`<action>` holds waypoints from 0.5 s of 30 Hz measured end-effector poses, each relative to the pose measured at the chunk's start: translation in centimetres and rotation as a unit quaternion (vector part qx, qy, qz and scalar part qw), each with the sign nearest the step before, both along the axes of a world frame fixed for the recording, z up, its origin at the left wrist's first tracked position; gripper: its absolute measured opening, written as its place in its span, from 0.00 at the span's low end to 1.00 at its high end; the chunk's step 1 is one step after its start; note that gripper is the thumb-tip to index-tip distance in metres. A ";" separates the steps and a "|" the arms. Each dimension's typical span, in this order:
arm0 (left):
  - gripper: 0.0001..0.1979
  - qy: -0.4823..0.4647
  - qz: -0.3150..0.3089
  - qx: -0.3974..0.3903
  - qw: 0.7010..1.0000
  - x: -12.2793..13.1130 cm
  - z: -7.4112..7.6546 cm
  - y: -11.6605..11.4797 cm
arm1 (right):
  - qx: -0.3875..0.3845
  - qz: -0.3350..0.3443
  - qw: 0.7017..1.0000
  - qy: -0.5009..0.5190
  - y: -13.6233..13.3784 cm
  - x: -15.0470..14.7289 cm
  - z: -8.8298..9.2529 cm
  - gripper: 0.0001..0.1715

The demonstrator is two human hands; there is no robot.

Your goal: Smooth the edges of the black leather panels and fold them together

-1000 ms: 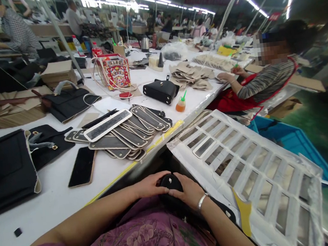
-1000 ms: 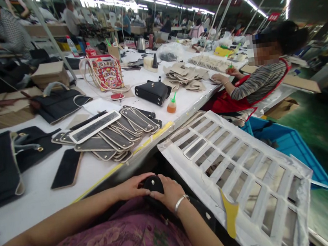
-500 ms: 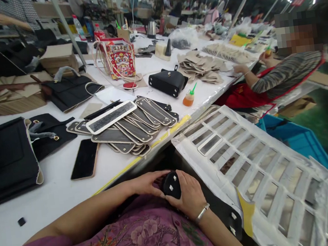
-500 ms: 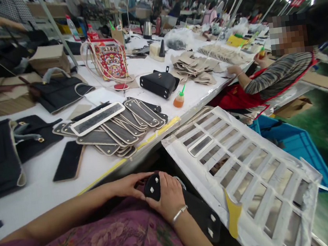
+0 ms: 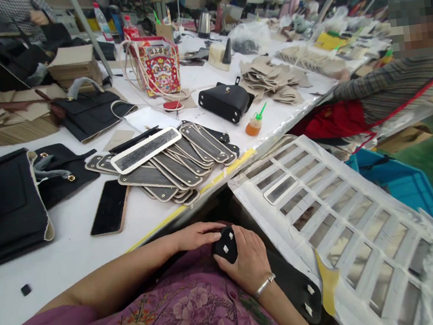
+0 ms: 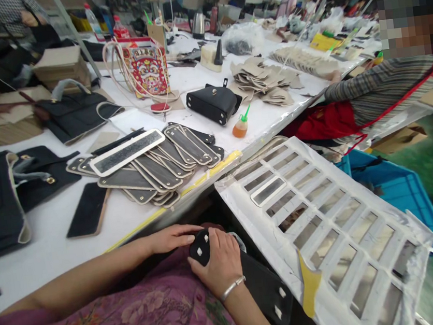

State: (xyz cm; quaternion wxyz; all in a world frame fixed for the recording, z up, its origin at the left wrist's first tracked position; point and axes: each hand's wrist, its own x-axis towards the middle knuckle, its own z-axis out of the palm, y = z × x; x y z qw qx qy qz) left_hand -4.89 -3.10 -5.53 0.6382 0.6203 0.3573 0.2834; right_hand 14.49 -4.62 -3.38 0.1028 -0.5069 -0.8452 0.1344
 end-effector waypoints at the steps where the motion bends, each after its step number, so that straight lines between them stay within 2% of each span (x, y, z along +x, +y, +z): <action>1: 0.22 0.008 0.010 0.000 1.000 0.4 0.1 0.1 | -0.002 -0.002 1.000 0.001 0.0 0.0 0.0 0.40; 4: 0.24 0.046 0.032 0.028 0.998 1.6 0.4 0.0 | -0.011 -0.008 1.000 0.003 -0.1 0.1 0.2 0.39; 7: 0.22 0.075 0.051 0.043 0.995 2.4 0.4 -0.3 | -0.018 -0.009 1.000 0.008 -0.3 0.5 0.1 0.39; 15: 0.19 0.121 0.141 0.049 0.981 3.6 -0.5 -1.4 | -0.013 -0.026 0.999 0.018 -0.3 0.9 -0.6 0.41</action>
